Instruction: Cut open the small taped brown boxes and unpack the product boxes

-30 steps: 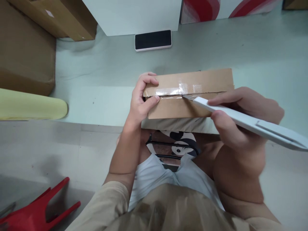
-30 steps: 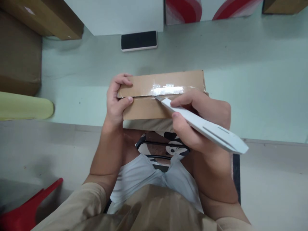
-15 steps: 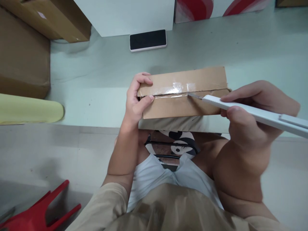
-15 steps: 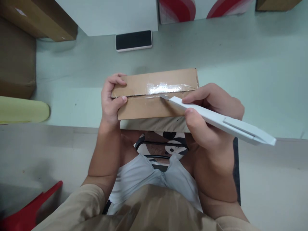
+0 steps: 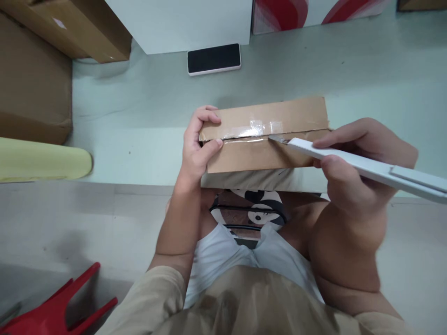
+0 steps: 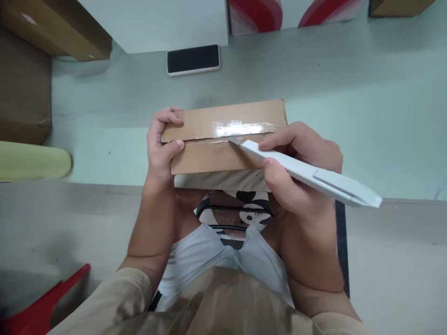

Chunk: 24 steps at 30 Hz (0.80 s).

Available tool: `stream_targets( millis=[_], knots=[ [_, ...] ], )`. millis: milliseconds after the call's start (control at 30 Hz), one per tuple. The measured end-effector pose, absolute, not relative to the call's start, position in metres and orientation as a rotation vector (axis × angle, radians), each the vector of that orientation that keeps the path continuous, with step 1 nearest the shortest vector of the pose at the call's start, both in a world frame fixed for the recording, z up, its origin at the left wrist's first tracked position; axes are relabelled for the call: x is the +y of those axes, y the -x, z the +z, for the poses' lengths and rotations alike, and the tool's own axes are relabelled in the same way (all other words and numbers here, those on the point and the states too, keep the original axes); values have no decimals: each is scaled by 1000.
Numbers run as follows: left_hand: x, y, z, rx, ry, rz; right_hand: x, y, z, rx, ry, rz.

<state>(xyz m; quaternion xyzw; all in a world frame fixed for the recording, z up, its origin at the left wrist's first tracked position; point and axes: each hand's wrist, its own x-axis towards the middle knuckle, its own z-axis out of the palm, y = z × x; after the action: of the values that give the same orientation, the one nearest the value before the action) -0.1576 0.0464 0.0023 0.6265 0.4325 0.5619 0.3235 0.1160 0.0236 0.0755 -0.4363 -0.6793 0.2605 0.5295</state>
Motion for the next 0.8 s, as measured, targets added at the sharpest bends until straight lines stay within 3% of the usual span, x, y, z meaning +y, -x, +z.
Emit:
stream_targets(
  millis=[800],
  knots=[
    [48, 158, 1, 1161, -1648, 1467, 25, -117, 74, -1652, 981, 635]
  ],
)
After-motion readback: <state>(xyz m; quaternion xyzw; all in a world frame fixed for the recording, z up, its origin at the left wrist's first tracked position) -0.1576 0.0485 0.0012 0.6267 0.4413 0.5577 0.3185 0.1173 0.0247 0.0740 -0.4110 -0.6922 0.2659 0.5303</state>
